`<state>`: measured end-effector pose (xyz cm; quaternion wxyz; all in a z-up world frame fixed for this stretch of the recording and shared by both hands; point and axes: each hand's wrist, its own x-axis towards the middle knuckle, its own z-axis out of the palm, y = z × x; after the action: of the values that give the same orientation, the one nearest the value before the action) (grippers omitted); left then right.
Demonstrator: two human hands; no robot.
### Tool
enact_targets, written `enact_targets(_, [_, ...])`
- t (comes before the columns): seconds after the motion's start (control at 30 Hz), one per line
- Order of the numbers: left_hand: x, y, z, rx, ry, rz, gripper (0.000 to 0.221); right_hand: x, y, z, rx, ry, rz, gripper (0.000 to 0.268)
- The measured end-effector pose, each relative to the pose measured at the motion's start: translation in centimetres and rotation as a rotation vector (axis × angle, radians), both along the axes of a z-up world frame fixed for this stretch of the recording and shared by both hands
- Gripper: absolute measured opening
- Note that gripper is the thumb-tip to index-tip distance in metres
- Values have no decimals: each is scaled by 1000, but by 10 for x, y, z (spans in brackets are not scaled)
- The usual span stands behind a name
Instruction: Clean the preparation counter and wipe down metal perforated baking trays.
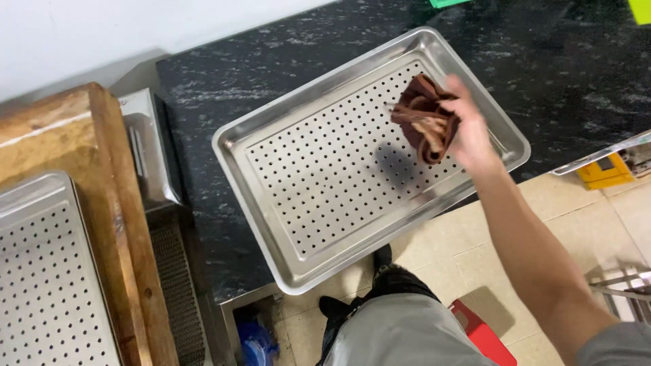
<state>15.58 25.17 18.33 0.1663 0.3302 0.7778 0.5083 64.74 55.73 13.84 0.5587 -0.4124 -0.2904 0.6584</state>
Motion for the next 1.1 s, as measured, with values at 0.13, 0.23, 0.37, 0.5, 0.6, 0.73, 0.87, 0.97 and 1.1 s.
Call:
enact_targets(0.13, [48, 105, -51, -72, 73, -86, 81, 39, 33, -40, 351, -1014, -150, 56])
enact_targets(0.23, [63, 178, -103, -183, 174, -169, 83, 17, 37, -46, 498, -1590, 82, 52])
enact_targets(0.37, [88, 250, -112, -546, 222, -109, 84, 25, 14, -73, 841, -1843, 297, 57])
enact_targets(0.5, [102, 268, -107, -564, 379, -24, 75, 59, 26, -22, 451, -1715, 462, 45])
enact_targets(0.6, [97, 263, -119, -724, 372, 21, 79, 98, 63, -27, 511, -1522, 136, 41])
enact_targets(0.73, [75, 255, -120, -606, 561, -154, 73, 111, 136, -31, 962, -1879, 182, 35])
enact_targets(0.87, [74, 258, -106, -734, 478, -202, 73, 111, 115, -40, 770, -2460, 517, 43])
enact_targets(0.97, [67, 257, -112, -603, 359, -176, 69, 124, 41, -30, 531, -2738, 831, 41])
enact_targets(1.1, [63, 256, -119, -514, 300, -203, 62, 144, -4, -24, 252, -2627, 957, 39])
